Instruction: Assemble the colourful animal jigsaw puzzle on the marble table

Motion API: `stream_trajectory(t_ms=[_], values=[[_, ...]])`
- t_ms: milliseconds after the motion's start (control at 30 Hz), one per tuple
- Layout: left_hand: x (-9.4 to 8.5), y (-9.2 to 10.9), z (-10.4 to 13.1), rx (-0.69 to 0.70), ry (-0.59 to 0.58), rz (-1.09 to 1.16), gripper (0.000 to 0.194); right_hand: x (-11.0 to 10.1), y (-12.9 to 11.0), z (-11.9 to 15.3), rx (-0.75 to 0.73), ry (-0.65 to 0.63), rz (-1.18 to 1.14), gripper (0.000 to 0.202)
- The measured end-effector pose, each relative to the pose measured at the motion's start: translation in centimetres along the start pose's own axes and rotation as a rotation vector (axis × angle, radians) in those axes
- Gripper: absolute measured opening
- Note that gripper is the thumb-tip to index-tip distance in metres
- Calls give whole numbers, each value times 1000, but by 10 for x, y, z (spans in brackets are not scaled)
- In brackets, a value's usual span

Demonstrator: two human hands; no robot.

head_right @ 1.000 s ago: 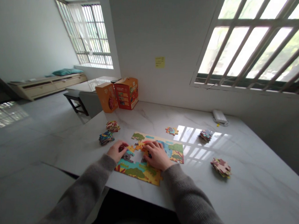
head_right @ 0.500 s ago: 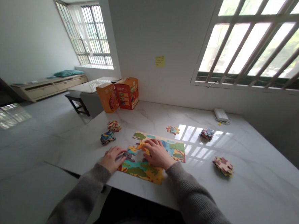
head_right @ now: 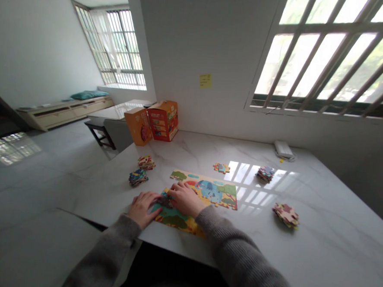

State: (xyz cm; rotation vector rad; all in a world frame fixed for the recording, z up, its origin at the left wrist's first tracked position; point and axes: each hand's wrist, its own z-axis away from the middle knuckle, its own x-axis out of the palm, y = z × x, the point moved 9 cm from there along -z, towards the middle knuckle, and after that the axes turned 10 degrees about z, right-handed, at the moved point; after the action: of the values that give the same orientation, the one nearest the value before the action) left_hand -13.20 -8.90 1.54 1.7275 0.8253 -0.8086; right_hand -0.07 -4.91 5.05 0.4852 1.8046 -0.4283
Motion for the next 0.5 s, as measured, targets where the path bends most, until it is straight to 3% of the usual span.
stream_trajectory(t_ms=[500], values=[[-1, 2, 0, 6, -10, 8, 22, -1, -3, 0, -51, 28, 8, 29]])
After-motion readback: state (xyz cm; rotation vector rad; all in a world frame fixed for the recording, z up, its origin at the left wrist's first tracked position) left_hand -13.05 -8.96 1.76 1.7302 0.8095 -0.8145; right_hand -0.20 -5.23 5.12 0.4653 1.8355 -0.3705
